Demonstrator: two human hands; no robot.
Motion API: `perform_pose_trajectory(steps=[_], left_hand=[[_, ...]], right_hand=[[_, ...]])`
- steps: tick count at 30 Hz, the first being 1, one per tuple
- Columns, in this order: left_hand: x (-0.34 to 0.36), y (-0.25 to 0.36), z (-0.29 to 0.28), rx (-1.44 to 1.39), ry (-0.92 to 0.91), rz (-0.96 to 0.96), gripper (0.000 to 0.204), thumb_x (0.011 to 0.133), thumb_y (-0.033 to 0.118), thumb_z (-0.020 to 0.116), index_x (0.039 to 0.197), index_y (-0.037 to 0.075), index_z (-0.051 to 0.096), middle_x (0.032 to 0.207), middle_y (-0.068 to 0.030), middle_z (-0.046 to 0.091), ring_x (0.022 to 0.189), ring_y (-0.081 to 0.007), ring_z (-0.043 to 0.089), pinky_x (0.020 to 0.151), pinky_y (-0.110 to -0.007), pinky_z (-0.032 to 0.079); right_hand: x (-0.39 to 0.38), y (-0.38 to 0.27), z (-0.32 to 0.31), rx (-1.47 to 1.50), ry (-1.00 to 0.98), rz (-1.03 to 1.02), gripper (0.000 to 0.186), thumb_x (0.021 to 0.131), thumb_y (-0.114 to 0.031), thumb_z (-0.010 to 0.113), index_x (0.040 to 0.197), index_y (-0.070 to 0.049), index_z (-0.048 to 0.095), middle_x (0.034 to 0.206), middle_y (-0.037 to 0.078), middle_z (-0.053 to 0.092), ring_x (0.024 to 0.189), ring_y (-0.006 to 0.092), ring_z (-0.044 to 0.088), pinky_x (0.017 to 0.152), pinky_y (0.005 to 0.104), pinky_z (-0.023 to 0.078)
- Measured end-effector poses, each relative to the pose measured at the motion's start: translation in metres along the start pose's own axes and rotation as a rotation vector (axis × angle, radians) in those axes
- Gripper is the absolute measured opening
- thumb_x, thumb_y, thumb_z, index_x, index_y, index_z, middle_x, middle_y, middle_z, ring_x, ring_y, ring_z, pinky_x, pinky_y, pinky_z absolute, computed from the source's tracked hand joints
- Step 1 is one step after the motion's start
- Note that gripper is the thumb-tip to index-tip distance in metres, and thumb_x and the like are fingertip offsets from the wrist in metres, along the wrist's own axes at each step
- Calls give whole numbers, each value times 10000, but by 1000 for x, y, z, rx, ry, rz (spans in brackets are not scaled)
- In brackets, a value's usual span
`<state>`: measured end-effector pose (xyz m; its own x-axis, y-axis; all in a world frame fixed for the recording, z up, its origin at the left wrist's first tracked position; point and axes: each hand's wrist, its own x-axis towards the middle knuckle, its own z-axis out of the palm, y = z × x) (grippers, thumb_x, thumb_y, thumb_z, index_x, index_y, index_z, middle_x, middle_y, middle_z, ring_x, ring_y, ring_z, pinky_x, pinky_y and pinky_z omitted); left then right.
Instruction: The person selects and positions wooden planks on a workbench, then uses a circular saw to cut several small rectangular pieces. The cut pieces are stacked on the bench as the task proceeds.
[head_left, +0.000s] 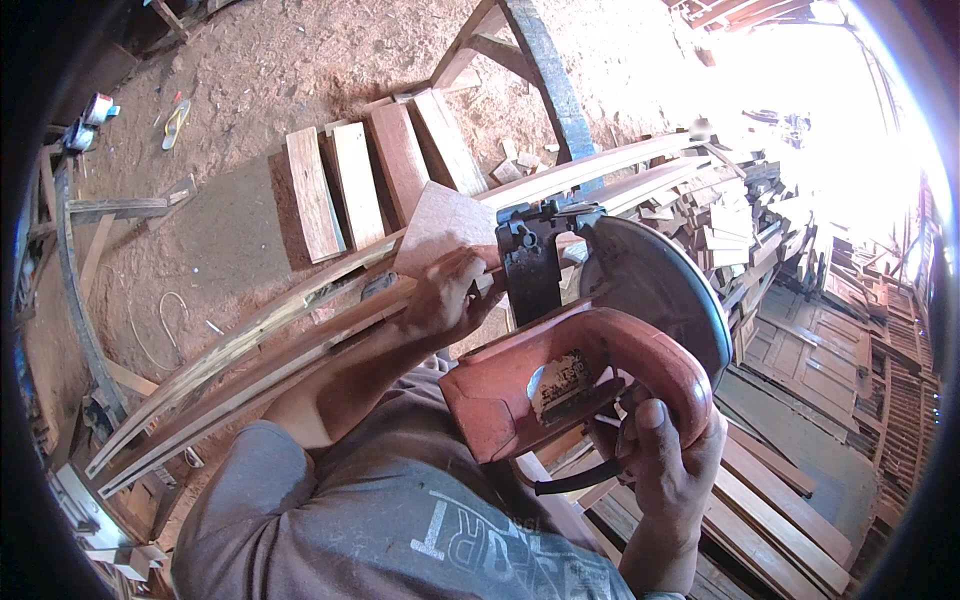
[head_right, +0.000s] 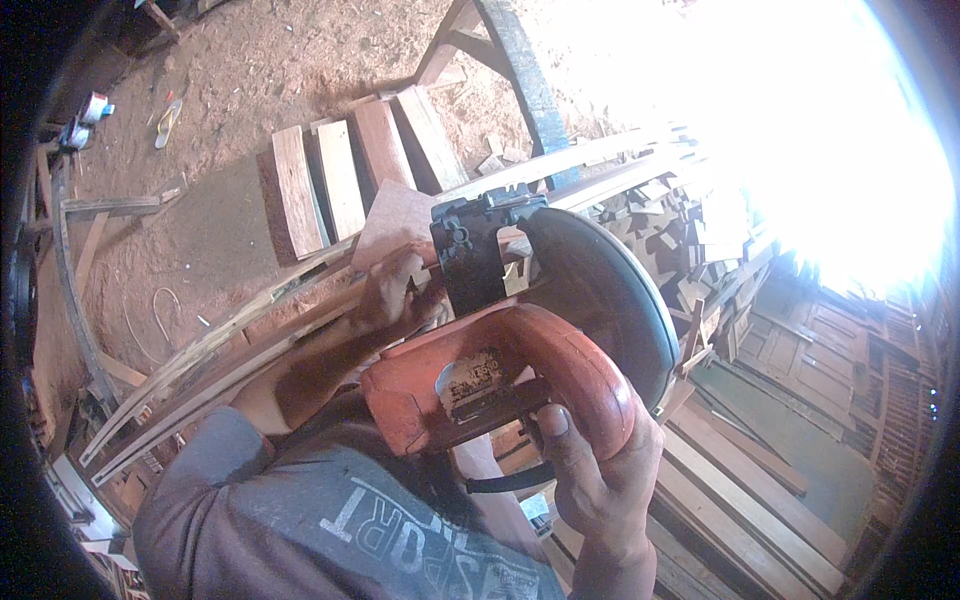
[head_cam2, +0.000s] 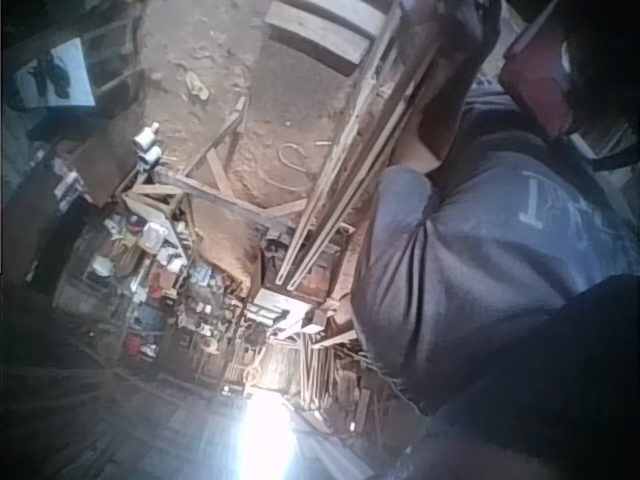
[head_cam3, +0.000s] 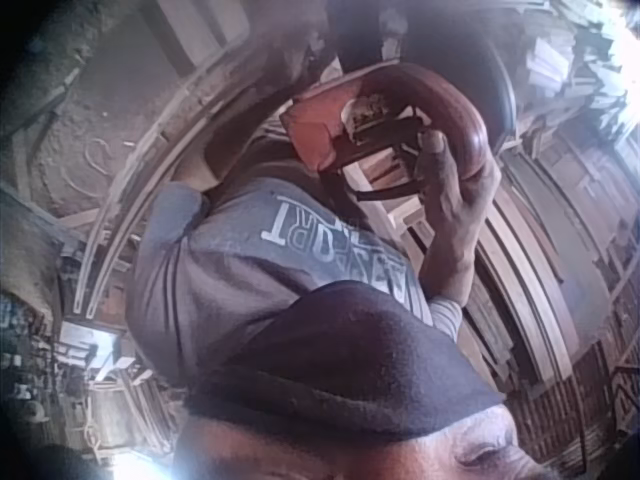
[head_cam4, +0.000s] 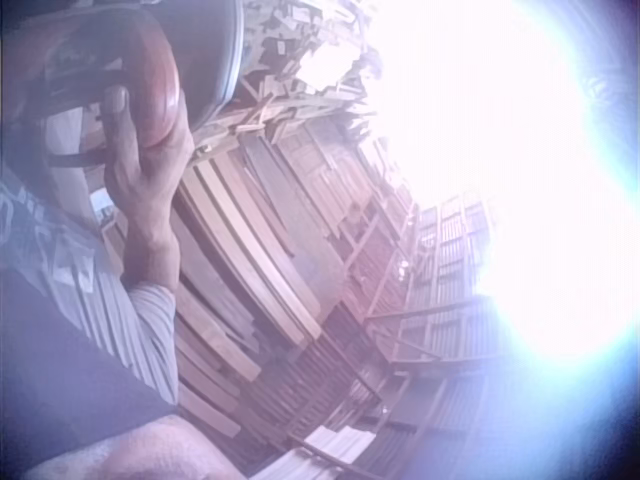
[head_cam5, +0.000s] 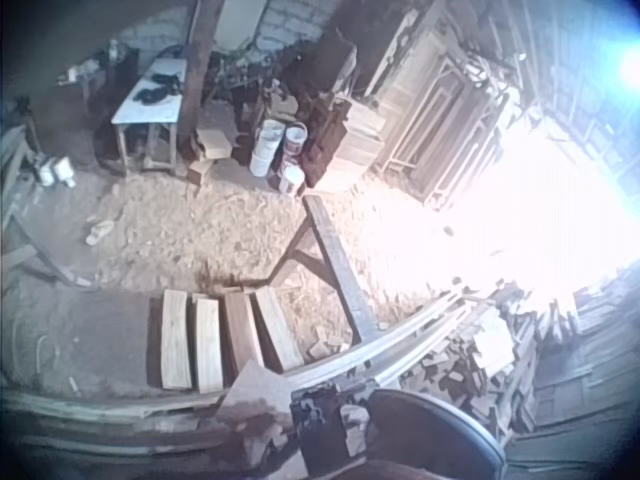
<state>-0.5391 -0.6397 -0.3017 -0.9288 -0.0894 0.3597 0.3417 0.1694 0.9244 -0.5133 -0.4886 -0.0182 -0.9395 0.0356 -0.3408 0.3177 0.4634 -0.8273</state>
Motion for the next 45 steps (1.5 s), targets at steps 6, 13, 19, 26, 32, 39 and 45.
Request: perform_pose_trajectory(steps=[6,13,19,26,32,39,45], left_hand=[[-5,-6,4,-18,-12,-36,249,999,232,723,1019,-3,642,874,-193,669,801,-363,699,711,-454,557],[-2,-4,2,2,-4,15,242,1002,214,722,970,-5,626,844,-192,656,757,-350,688,672,-450,543],[0,0,1,11,3,6,232,986,188,742,948,3,608,827,-184,645,738,-345,680,658,-449,532],[1,-1,0,-19,15,37,206,965,154,762,992,8,619,821,-178,642,730,-347,672,647,-444,524],[-10,-10,0,-15,-81,-80,291,1037,283,682,1082,-2,647,953,-203,693,839,-363,723,722,-431,566],[-1,-2,1,-30,5,15,241,967,173,761,927,13,585,778,-153,587,667,-328,620,604,-449,491],[-1,0,-1,-28,-5,7,243,959,148,764,900,8,575,766,-151,581,664,-323,618,609,-448,489]], right_hand=[[-1,-4,-1,-42,2,12,419,1016,-306,720,1191,69,653,718,18,612,574,72,572,497,210,429],[2,-2,0,-32,10,2,390,1022,-296,712,1175,58,656,723,17,615,578,72,572,501,212,432],[5,-5,0,-40,-3,1,381,1023,-302,717,1142,54,660,726,18,618,576,70,573,499,213,431],[6,-5,0,-40,-6,-5,381,1024,-308,718,1129,55,662,727,17,616,575,69,567,499,213,431],[7,-9,4,-16,1,16,417,1015,-310,724,1175,69,660,724,15,613,577,69,564,502,214,438],[8,-10,4,-31,-4,5,422,1015,-317,720,1164,72,657,720,19,614,571,71,567,498,211,435],[10,-10,2,-37,-10,14,425,1011,-322,728,1161,69,656,732,26,624,582,77,584,501,211,435]])
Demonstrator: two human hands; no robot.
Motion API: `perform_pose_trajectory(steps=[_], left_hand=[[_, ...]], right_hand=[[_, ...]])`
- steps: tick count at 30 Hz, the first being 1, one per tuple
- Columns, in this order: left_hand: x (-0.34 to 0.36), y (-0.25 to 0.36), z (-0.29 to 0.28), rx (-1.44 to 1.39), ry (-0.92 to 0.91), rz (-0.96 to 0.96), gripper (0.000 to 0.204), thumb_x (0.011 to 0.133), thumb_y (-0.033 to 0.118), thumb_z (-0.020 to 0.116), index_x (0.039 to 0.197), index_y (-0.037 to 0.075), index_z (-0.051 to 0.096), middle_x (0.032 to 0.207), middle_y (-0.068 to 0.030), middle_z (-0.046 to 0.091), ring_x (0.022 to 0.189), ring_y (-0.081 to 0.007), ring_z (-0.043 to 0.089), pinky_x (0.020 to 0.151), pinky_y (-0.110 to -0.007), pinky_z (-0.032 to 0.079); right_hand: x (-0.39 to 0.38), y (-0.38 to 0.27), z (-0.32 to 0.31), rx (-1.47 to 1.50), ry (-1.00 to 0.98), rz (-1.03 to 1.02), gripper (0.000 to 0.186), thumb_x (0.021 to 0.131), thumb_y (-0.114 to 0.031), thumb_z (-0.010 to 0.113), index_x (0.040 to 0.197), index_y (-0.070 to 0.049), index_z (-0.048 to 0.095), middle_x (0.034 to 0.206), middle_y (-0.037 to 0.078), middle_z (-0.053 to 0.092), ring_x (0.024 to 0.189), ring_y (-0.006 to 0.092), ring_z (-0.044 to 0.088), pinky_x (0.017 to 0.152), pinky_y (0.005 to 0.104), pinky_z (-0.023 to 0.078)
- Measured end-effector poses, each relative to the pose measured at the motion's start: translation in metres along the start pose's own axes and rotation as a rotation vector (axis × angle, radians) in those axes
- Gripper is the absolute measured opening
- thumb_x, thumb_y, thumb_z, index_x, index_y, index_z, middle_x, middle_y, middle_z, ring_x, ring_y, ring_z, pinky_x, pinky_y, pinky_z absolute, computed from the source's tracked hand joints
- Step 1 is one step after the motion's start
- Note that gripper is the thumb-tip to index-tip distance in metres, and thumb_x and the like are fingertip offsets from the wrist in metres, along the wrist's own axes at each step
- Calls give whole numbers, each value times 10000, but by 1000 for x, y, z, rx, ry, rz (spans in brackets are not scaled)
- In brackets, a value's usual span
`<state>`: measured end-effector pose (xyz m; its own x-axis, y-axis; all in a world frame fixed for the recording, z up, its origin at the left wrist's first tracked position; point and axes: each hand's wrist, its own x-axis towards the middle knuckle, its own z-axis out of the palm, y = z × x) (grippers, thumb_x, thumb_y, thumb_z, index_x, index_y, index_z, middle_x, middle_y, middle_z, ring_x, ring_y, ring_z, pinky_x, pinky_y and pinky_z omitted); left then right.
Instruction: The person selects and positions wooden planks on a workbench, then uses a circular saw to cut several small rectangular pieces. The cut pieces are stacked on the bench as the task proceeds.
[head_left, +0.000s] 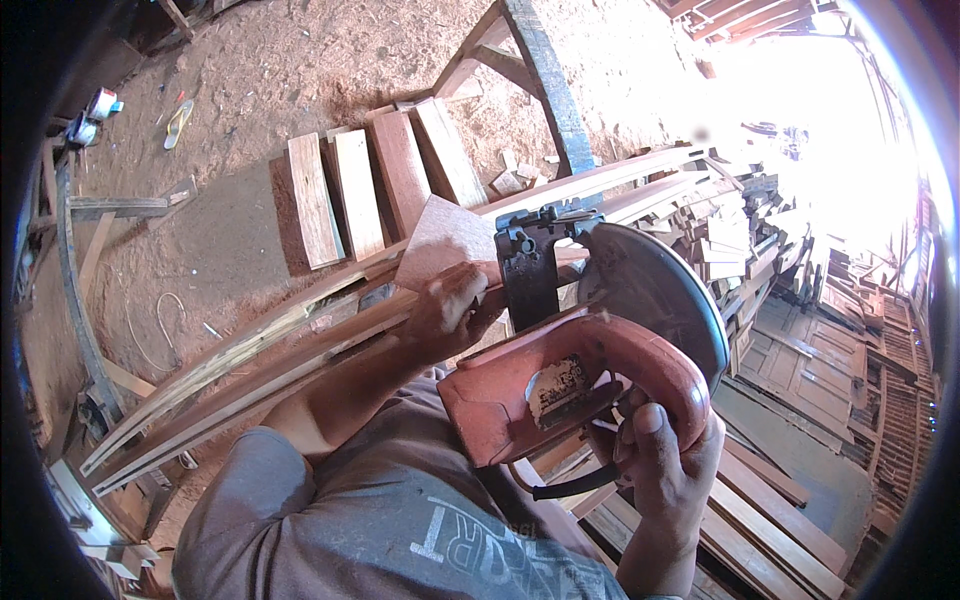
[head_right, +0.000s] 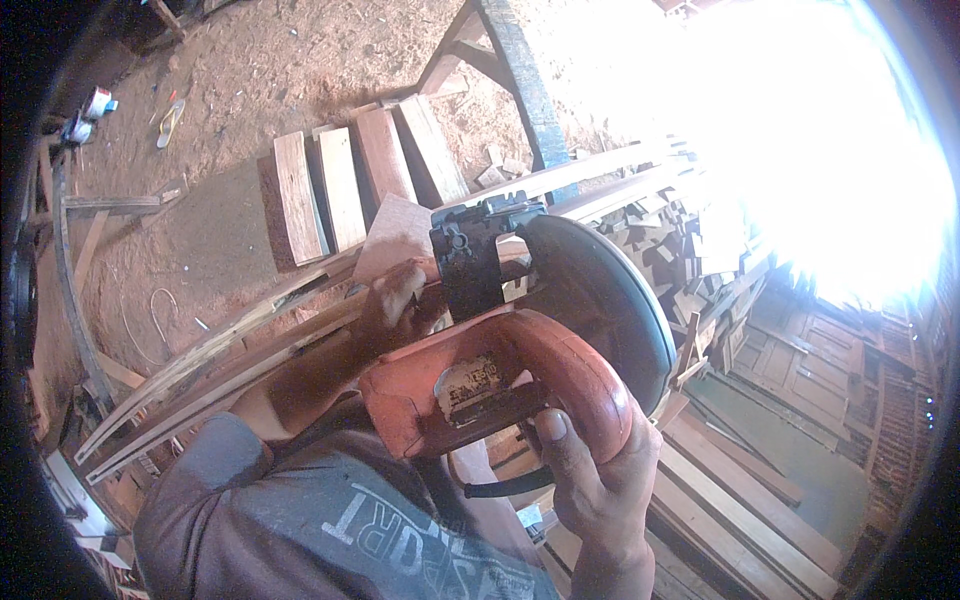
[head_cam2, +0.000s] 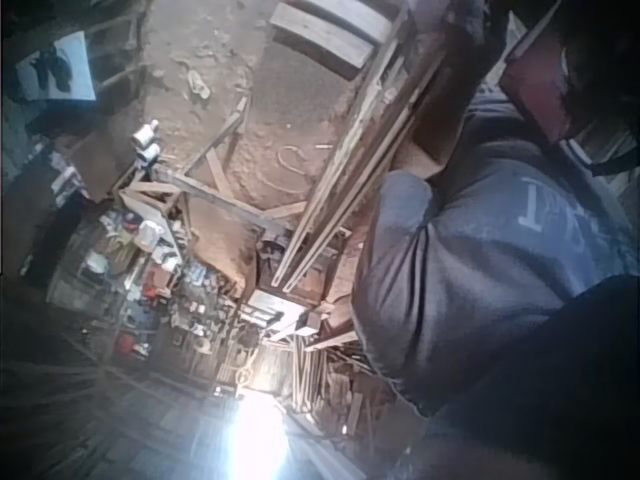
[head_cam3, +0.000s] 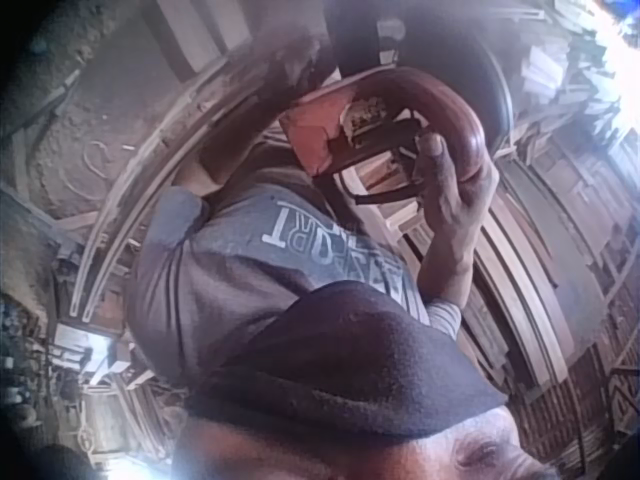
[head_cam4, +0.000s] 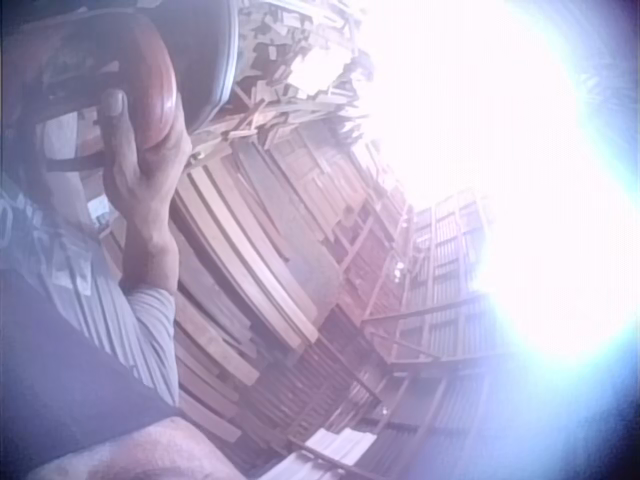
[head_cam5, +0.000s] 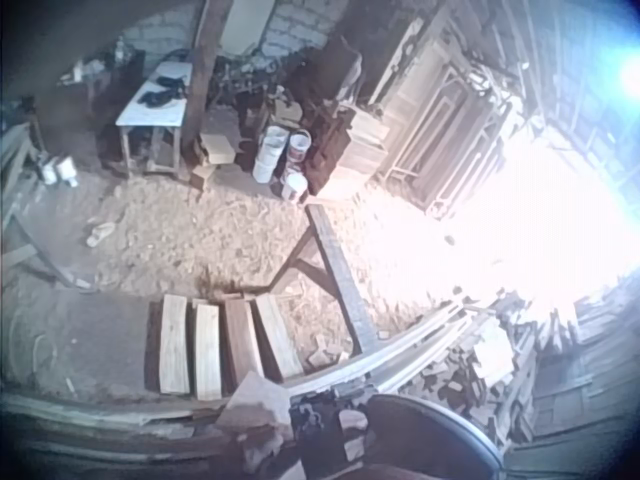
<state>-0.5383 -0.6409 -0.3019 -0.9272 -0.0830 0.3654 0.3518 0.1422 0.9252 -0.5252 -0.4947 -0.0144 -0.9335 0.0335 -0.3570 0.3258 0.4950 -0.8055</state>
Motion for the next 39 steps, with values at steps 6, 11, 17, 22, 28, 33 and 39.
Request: perform_pose_trajectory(steps=[6,11,17,22,28,33,39], left_hand=[[-3,-3,0,13,-2,17,236,953,138,766,897,-2,585,744,-164,568,663,-351,606,619,-463,484],[-2,-8,2,-22,21,51,206,957,146,758,951,-7,621,773,-174,587,687,-369,613,632,-471,486],[3,-2,-1,-84,-8,28,197,958,153,752,1002,-7,646,804,-182,611,732,-393,634,657,-485,488],[-20,-26,10,-205,-111,-298,297,947,186,787,1132,-15,670,899,-158,648,823,-353,674,775,-456,560],[-26,-35,12,-162,-141,-300,288,960,179,767,1177,14,675,966,-143,674,879,-329,688,816,-435,563],[-20,-34,6,-207,-204,-342,288,970,174,751,1214,38,678,1021,-131,697,925,-308,701,850,-417,566],[38,51,-29,-642,-396,-468,298,983,167,732,1260,68,683,1088,-117,724,980,-283,716,891,-395,569]], right_hand=[[-2,0,2,44,8,19,443,1008,-322,735,1194,70,643,757,31,627,606,82,590,524,210,446],[-1,-3,4,62,3,16,439,1014,-313,727,1207,72,640,757,29,623,608,79,586,529,213,450],[2,-2,1,21,-26,5,406,1023,-304,713,1166,71,650,735,23,620,590,70,566,506,209,435],[4,-4,6,29,5,14,378,1033,-288,697,1155,66,652,730,14,615,587,62,557,499,204,427],[9,-9,9,-4,-2,-17,403,1040,-315,687,1173,63,654,726,9,609,587,59,558,489,204,412],[12,-20,9,55,-39,42,434,1011,-261,724,1309,47,653,950,34,716,743,53,608,632,204,466],[27,-35,15,25,-76,40,431,1006,-291,742,1273,42,675,929,23,711,728,44,588,617,203,449]])
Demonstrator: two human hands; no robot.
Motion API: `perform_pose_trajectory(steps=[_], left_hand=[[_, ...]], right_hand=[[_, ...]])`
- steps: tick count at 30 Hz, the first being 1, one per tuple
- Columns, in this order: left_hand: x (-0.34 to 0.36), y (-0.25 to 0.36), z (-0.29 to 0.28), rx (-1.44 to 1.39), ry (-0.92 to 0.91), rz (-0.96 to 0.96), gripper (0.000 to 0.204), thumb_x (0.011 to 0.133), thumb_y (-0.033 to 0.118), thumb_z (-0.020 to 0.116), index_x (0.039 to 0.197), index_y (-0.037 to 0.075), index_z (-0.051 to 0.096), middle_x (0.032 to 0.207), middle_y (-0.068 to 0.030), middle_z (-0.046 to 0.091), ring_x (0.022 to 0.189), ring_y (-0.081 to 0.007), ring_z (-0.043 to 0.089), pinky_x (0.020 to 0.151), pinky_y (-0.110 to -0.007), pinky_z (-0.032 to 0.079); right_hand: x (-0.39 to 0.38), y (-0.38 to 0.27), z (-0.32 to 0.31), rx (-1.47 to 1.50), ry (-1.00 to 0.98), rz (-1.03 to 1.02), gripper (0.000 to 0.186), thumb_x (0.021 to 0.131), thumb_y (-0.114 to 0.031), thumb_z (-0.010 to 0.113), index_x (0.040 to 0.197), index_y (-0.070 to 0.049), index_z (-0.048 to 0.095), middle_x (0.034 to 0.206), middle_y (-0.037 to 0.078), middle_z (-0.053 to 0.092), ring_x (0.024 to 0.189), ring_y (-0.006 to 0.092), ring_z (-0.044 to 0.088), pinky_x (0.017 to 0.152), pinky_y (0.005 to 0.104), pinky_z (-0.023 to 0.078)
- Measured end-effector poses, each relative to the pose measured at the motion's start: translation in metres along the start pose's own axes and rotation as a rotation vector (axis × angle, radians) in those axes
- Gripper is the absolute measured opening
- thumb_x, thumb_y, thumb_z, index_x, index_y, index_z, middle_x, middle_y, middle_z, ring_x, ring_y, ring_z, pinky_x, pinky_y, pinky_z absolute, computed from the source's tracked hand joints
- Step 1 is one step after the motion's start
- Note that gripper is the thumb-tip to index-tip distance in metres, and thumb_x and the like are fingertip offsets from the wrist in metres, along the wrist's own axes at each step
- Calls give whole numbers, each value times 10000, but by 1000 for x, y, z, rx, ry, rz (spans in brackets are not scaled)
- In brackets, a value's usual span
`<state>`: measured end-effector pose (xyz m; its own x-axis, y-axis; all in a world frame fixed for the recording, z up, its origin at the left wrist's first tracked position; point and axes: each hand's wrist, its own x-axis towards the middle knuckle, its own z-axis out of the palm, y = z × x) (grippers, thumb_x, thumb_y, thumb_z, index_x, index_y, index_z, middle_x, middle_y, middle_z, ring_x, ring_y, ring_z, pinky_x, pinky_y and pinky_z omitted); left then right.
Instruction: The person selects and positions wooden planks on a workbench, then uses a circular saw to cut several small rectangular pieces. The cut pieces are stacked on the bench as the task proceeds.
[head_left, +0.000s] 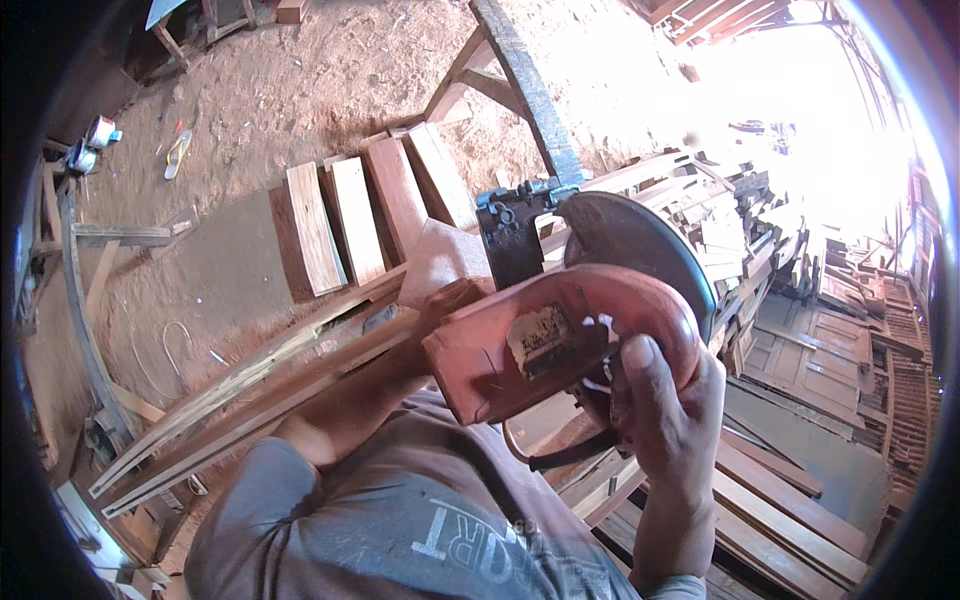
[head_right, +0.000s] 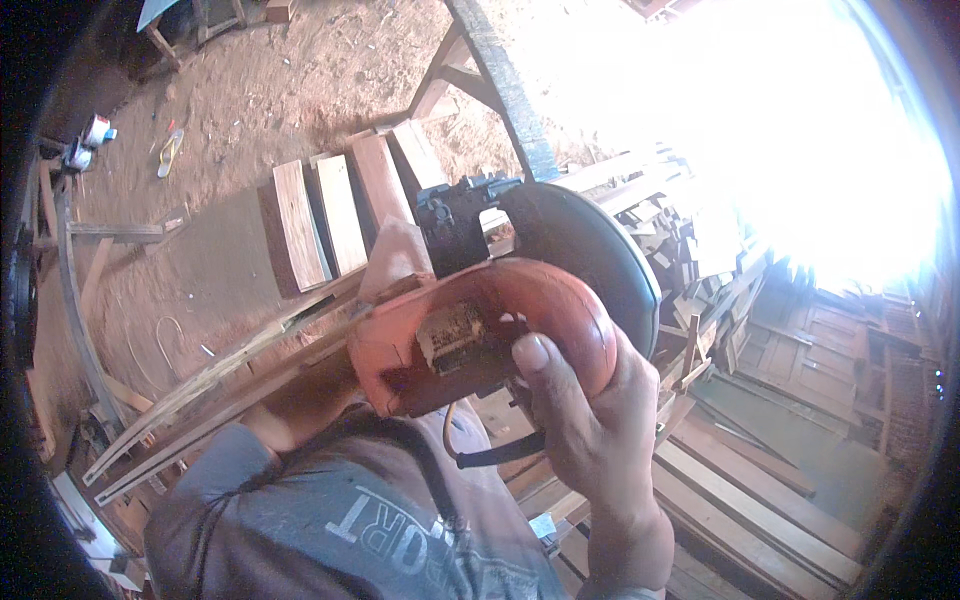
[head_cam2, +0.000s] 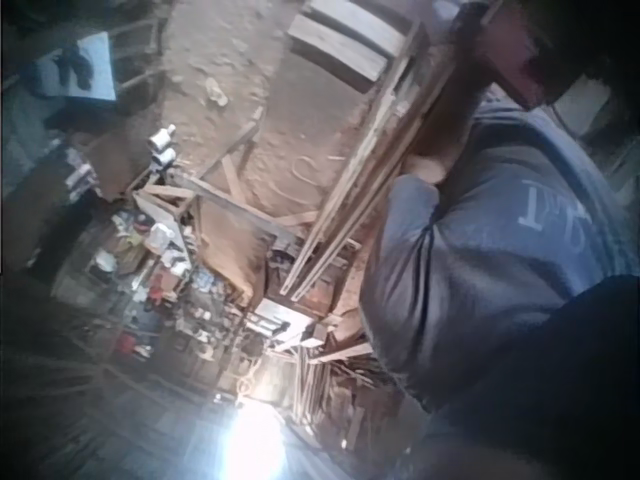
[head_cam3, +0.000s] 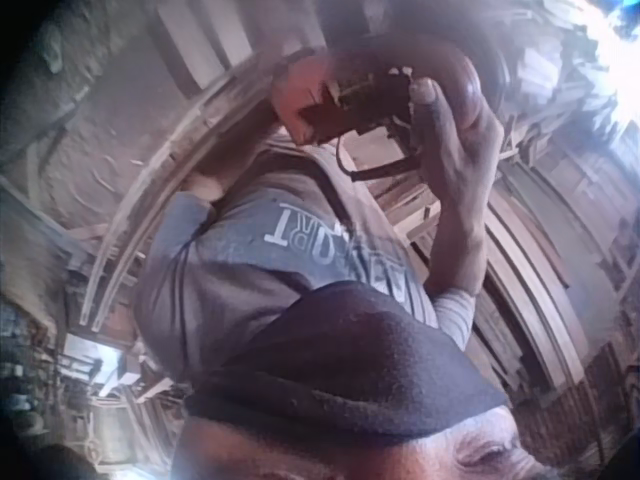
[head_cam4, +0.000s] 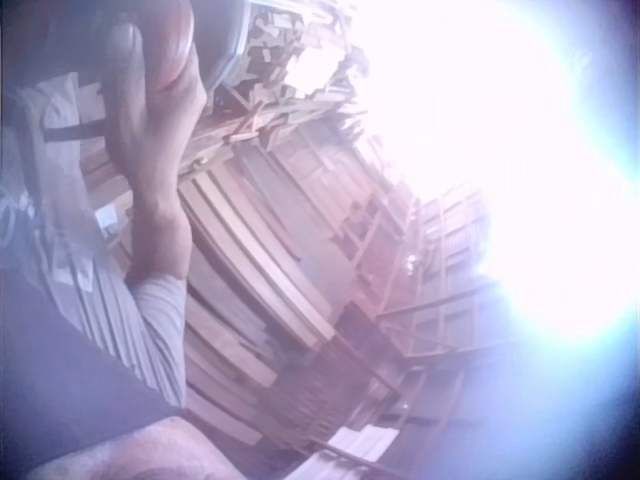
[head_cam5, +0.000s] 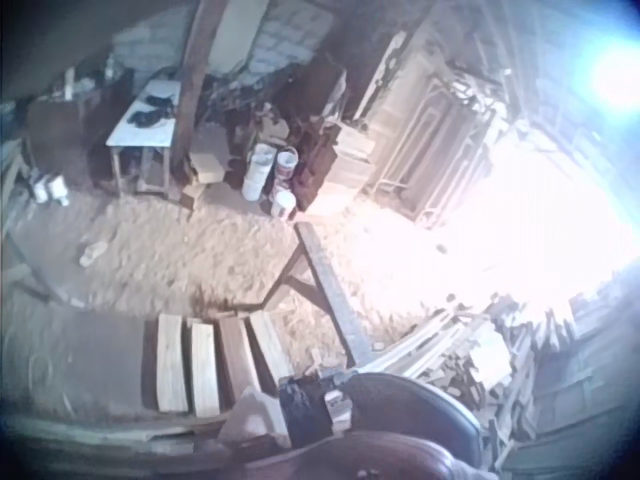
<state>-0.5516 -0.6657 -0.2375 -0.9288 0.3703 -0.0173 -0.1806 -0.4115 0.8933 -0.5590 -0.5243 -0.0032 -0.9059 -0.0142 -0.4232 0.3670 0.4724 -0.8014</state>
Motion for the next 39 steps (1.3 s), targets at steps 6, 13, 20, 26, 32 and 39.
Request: perform_pose_trajectory(steps=[6,13,20,26,32,39], left_hand=[[7,101,21,-170,40,26,316,996,161,712,1305,97,687,1155,-102,751,1036,-259,731,932,-373,572],[-7,-88,-5,859,298,435,322,936,218,786,1216,82,707,1039,-116,746,983,-306,741,866,-388,589],[5,-74,-1,609,425,504,262,959,142,777,1148,19,645,1105,-171,765,1044,-281,768,828,-403,623],[14,-56,-13,350,560,230,323,923,152,840,1131,6,641,1048,-93,742,960,-137,670,908,-311,535],[5,-32,-15,-46,541,56,437,907,109,829,1272,-11,622,1185,-122,719,1081,-207,691,978,-385,575],[-6,-34,7,-203,632,-101,489,892,103,828,1298,-46,599,1220,-168,692,1117,-268,696,972,-441,593]], right_hand=[[26,-14,13,-84,11,-211,359,1045,-360,667,1095,-6,698,776,-13,629,637,52,571,551,219,428],[39,-22,9,-126,6,-356,297,1064,-328,622,1165,-69,729,974,39,728,865,96,658,754,267,528],[-40,58,-55,8,310,-320,383,1045,-356,651,1163,5,704,802,-24,635,650,34,541,555,199,389],[-86,181,-119,115,431,-203,620,990,-518,694,1234,52,702,878,19,680,719,79,583,629,228,411],[-88,309,-133,69,622,-10,457,1012,-464,717,985,-7,715,699,-27,597,589,57,532,511,233,379],[-75,439,-156,-15,514,159,372,1033,-377,705,1017,-7,741,670,-20,592,517,64,520,433,257,375]])
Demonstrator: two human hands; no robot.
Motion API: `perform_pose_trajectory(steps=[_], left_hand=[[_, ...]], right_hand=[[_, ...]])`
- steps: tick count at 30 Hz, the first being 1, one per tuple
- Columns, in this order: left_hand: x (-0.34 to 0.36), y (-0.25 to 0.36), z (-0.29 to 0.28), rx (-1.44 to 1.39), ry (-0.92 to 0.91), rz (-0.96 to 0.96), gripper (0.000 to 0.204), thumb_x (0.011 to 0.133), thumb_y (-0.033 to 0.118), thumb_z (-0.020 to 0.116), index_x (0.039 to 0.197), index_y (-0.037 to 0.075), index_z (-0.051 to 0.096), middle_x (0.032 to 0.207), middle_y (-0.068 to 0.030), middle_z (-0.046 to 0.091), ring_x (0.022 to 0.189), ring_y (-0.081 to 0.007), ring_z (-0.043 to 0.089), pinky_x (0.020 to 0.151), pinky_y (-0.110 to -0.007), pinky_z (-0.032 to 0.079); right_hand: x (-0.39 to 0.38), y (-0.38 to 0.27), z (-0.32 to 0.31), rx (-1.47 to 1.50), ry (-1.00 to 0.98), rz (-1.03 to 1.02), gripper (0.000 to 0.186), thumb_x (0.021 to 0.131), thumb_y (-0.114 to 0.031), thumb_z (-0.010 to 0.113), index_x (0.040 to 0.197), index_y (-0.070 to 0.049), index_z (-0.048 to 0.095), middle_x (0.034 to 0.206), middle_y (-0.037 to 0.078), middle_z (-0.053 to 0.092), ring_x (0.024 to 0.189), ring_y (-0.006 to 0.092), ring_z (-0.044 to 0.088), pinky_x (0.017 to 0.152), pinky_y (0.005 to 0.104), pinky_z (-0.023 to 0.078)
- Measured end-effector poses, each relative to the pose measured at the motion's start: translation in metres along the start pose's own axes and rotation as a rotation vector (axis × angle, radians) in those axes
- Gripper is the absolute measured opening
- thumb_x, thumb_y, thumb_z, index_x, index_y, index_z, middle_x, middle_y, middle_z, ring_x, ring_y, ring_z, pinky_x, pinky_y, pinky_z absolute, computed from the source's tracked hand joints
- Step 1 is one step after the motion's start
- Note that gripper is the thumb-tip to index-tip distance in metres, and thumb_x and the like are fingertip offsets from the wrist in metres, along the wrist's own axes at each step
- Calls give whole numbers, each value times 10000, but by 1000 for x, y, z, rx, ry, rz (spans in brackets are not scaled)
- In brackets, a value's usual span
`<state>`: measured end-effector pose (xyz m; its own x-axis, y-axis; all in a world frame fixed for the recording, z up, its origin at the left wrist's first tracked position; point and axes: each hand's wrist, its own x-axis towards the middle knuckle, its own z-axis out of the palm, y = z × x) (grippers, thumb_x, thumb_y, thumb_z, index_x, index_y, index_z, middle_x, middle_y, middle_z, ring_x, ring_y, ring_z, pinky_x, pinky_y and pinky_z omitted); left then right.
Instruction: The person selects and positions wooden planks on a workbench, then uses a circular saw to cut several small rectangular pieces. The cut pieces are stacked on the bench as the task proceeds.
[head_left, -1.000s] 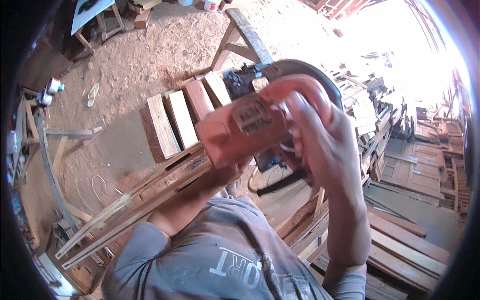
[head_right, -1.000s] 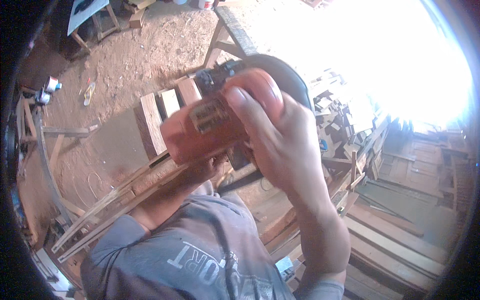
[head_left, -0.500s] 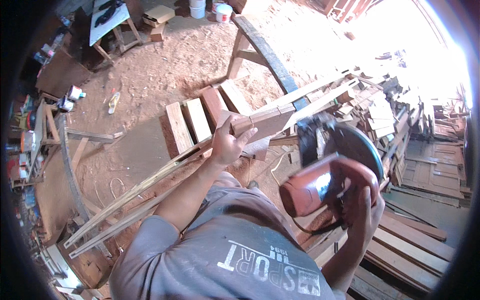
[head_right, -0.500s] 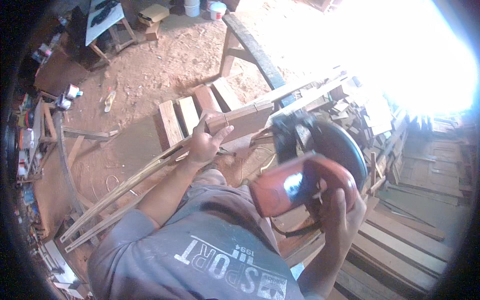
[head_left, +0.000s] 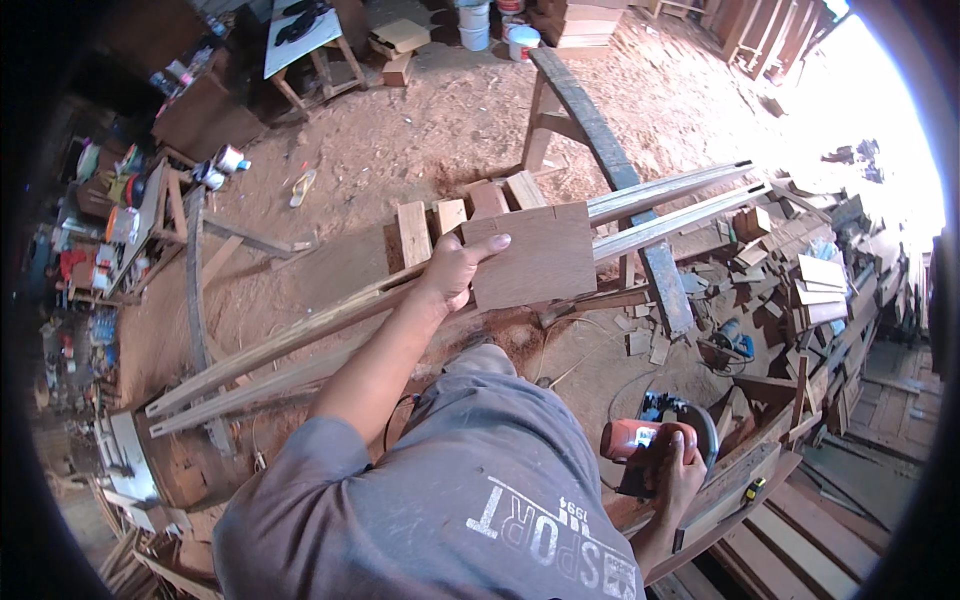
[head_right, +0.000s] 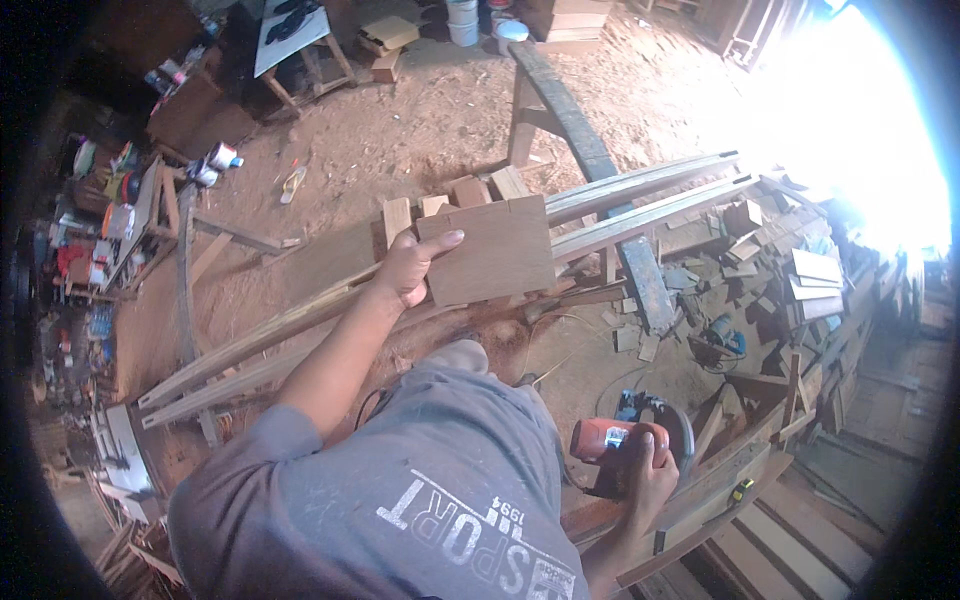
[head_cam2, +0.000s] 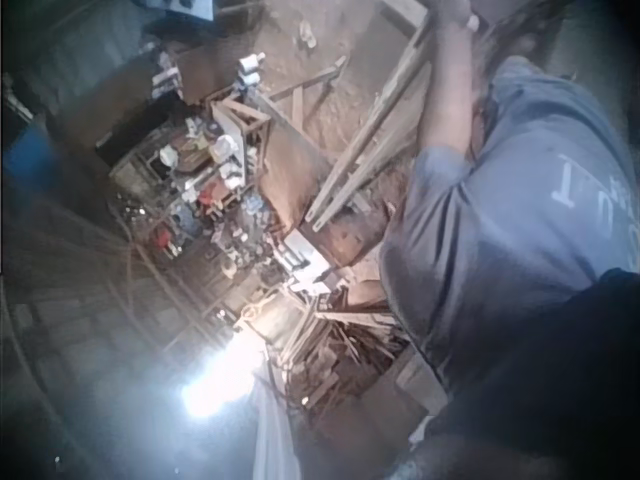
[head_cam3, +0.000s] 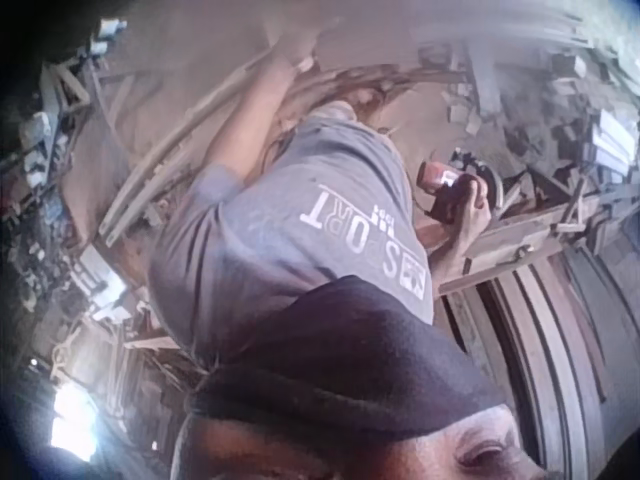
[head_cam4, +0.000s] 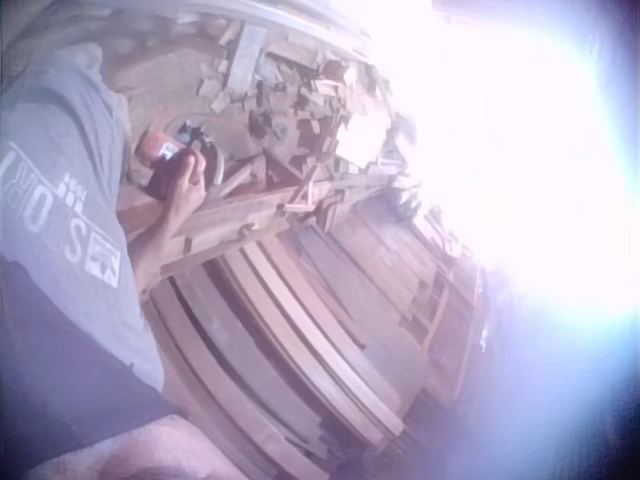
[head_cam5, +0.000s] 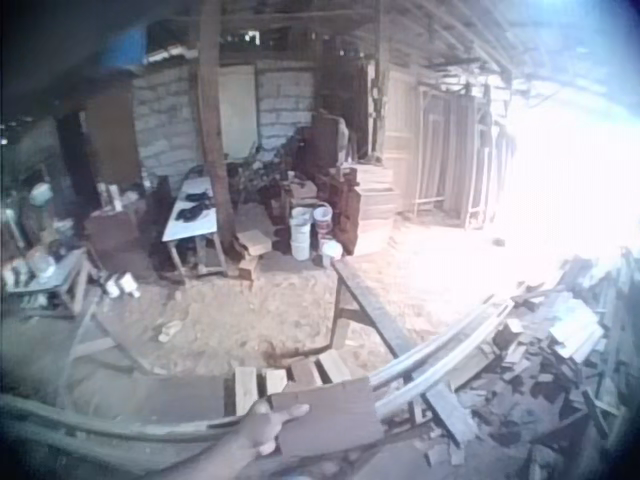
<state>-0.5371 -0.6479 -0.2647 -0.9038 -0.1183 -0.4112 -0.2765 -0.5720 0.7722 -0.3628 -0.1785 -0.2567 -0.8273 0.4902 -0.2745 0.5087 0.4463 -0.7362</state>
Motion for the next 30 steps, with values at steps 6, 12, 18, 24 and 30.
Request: perform_pose_trajectory(steps=[6,12,18,24,30], left_hand=[[3,-27,-6,-38,121,-96,486,924,115,799,1344,-15,591,1259,-171,681,1153,-292,692,979,-494,600],[5,-31,-6,-5,282,-85,445,929,151,796,1313,-3,631,1230,-163,700,1112,-298,708,947,-500,596],[-2,-58,-29,447,420,-1,459,896,372,840,1180,22,755,1142,-158,761,1012,-248,733,854,-425,586],[-5,-28,-38,1140,347,-243,801,825,745,742,1128,4,786,921,-132,783,681,-203,709,600,-369,549],[-12,-14,-30,1388,358,-320,989,795,919,591,917,-43,790,825,-210,760,645,-240,722,621,-389,575]], right_hand=[[11,18,6,-13,-99,34,479,962,-413,751,1003,64,764,821,101,740,754,159,678,693,353,540],[23,16,11,-143,-201,-16,482,950,-422,748,1052,49,756,899,190,772,864,272,740,816,416,559],[36,7,15,-384,-266,-168,442,949,-398,758,1109,14,761,944,219,771,927,320,760,835,421,564],[54,10,20,-412,-328,-213,469,943,-410,754,1125,22,749,998,248,768,998,365,762,881,436,563],[65,15,25,-449,-353,-251,465,941,-406,747,1142,13,749,998,252,767,986,365,765,873,433,565]])
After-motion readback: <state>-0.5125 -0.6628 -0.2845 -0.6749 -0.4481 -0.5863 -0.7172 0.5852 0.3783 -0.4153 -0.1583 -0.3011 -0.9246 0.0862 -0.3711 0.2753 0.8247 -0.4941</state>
